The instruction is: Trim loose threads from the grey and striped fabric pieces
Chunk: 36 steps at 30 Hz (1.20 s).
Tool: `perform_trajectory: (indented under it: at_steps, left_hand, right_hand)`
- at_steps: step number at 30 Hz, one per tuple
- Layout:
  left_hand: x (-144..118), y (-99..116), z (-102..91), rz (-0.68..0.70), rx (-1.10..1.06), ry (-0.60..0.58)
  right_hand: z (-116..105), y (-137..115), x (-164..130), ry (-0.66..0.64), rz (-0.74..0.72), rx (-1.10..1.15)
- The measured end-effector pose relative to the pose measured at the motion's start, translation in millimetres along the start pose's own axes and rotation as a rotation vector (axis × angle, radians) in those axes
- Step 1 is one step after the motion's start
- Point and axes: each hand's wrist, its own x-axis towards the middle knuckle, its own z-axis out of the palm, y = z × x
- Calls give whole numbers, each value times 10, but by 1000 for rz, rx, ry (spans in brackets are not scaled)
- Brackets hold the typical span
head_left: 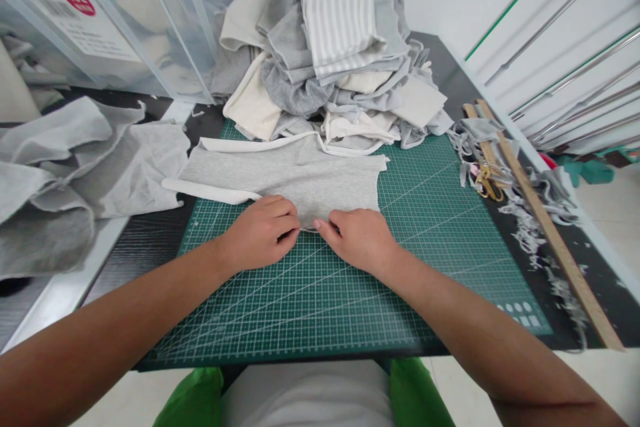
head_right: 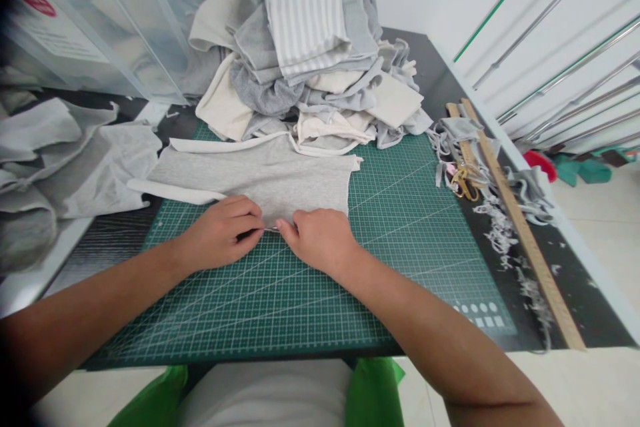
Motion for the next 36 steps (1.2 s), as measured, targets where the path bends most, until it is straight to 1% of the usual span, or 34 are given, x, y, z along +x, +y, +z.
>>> perform_trajectory:
  at_steps: [11,21,31,36]
  left_hand:
    - [-6,2,9,-2,-11,5]
    - [3,-2,-5,1,-3,0]
    - [4,1,-1,-7,-7,-14]
    - [4,1,-3,-8,-6,-21]
  right_hand:
    - [11,3,-2,4,-7,-3]
    - [-21,-4,-4,-46,9,10]
    - [6,4,-3,-21,6,2]
    - [-5,-1,0,-32,10,11]
